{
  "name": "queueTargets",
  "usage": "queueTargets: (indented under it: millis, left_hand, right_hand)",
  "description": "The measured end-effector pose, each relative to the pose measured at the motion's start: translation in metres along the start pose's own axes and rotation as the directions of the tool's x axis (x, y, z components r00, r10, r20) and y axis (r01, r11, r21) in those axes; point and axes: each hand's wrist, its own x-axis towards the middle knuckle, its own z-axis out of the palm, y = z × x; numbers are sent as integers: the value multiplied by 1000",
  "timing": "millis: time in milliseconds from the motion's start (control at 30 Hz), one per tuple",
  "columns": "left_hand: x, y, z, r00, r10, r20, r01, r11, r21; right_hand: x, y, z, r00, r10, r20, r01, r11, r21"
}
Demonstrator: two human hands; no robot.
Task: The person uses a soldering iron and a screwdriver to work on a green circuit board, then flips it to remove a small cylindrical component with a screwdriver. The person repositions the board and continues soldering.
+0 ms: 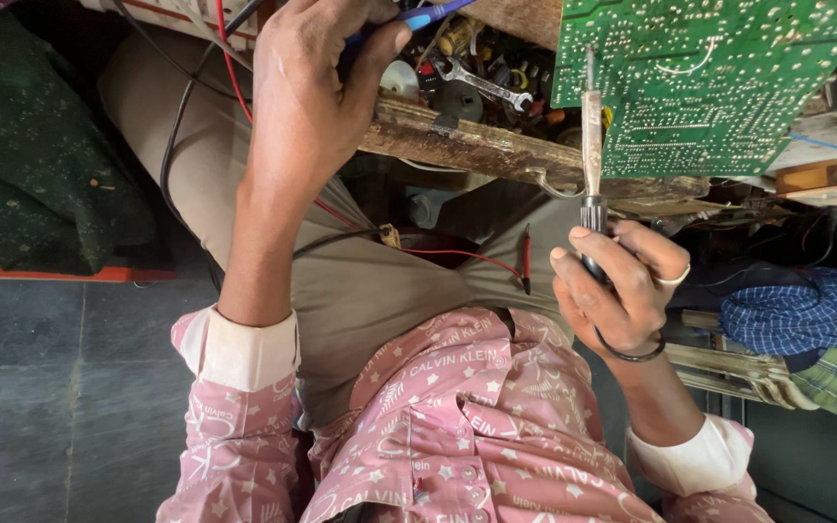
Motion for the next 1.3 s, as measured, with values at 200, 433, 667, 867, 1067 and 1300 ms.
queueTargets:
  millis: [200,433,667,867,1067,1300]
  left_hand:
    - [-1,0,1,1000,-8,6,8,1000,18]
    - [-2,-1,2,1000,-4,5,4,1000,13]
    - [-4,-4,2,1000,-11,11,11,1000,14]
    - [-3,-2,2,1000,-11,5,11,1000,12]
    - [-2,-1,2,1000,-3,-5,2,1000,-19]
    - [-2,0,2,1000,-19,10,19,1000,15]
  right_hand:
    - [5,1,-10,997,74,-26,-73,996,40]
    - [1,-9,-4,978,180,-108,-175,983,58]
    - [-1,-18,11,980,138,-146,-144,989,-35]
    - [1,-18,14,987,116,-113,-117,993,-4]
    - [0,-16,12,979,124,-160,-124,992,14]
    - [-3,-14,0,971,125,-205,-117,992,49]
